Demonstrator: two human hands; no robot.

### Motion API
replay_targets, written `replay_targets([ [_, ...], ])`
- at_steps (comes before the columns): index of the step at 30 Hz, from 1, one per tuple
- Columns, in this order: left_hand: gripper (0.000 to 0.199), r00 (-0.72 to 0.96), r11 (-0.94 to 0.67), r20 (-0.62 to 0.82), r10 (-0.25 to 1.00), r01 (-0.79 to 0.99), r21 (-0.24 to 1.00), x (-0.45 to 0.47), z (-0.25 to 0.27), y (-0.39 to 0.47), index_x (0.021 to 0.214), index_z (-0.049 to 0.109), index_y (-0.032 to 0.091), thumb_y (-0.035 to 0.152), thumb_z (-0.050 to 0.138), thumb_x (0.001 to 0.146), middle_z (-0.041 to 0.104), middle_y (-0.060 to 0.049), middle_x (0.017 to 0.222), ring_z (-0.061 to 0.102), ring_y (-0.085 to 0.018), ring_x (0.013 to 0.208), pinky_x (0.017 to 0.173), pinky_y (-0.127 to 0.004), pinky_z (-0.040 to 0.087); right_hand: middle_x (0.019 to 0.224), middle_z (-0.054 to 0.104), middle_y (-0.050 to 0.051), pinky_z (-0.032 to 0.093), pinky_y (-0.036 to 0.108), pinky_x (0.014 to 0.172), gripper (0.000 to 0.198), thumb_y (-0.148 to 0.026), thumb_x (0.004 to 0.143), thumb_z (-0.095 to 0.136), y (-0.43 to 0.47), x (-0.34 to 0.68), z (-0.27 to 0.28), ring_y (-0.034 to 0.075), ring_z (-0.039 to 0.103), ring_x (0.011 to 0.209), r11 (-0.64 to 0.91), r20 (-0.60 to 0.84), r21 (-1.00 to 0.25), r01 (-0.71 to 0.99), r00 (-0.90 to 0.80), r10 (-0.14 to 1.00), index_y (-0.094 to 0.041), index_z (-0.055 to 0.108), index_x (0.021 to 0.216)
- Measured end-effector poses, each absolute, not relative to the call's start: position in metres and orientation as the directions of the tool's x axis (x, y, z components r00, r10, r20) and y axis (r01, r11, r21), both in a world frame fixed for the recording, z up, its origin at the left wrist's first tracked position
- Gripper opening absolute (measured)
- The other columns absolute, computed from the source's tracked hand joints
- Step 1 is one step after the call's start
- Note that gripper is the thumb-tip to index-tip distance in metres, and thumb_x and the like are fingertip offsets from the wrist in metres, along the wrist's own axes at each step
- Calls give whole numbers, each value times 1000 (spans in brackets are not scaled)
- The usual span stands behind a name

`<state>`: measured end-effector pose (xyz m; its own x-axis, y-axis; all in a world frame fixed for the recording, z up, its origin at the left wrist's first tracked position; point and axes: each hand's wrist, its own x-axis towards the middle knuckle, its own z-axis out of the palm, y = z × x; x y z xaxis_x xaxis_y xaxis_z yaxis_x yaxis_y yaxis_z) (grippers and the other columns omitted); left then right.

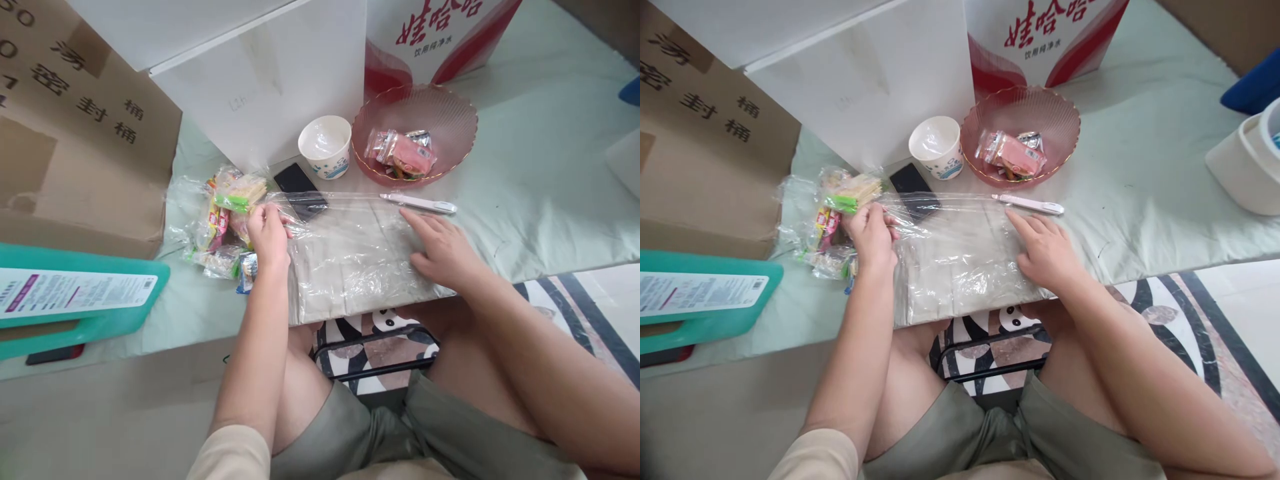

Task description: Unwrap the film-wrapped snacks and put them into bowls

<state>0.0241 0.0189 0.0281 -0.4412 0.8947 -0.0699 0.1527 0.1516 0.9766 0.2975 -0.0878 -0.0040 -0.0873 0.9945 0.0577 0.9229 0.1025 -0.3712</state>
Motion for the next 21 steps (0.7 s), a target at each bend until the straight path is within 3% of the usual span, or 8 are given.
replay_targets([
  [3, 16, -424, 153, -79, 902, 144, 978, 27, 28, 18, 77, 50, 20, 23, 44, 92, 52, 7, 54, 40, -4, 35, 37, -17, 25, 118, 74, 8, 51, 53, 96, 72, -13, 75, 49, -86, 295, 2, 34, 63, 118, 142, 60, -459, 877, -129, 990, -26, 53, 146],
  [8, 15, -453, 174, -97, 886, 131, 976, 26, 29, 21, 78, 50, 20, 22, 44, 92, 52, 7, 55, 40, -4, 35, 38, -18, 25, 95, 77, 7, 53, 46, 92, 42, -13, 77, 48, -82, 298, 4, 30, 69, 103, 129, 55, -504, 854, -117, 992, -22, 75, 108],
  [13, 14, -483, 196, -112, 868, 127, 972, 22, 32, 22, 78, 50, 20, 23, 46, 91, 52, 7, 55, 41, -5, 37, 39, -18, 27, 89, 78, 7, 56, 47, 83, 31, -19, 80, 49, -82, 309, 0, 32, 70, 95, -8, -2, -472, 881, 8, 1000, -24, 77, 90],
  [16, 11, -424, 268, -195, 885, 119, 956, 25, 30, 21, 84, 53, 20, 23, 47, 92, 57, 4, 61, 48, -6, 41, 41, -18, 28, 91, 76, 8, 56, 49, 84, 31, -19, 79, 50, -85, 308, 6, 32, 70, 95, -35, 82, -492, 870, 87, 993, -24, 76, 97],
  [18, 6, -355, 301, -239, 904, 131, 944, 27, 24, 22, 94, 55, 20, 24, 51, 91, 64, 1, 73, 56, -8, 49, 43, -18, 32, 94, 74, 8, 55, 48, 86, 32, -20, 81, 52, -89, 304, 14, 29, 69, 94, 79, 217, -540, 838, 47, 975, -25, 72, 105],
  [21, 28, -308, 209, -137, 941, 215, 954, 23, 12, 25, 111, 54, 23, 18, 60, 84, 67, -3, 99, 66, -10, 69, 55, -20, 45, 100, 74, 8, 54, 45, 90, 28, -28, 89, 53, -99, 292, 25, 26, 69, 96, 400, 306, -594, 698, -263, 915, -25, 68, 113],
])
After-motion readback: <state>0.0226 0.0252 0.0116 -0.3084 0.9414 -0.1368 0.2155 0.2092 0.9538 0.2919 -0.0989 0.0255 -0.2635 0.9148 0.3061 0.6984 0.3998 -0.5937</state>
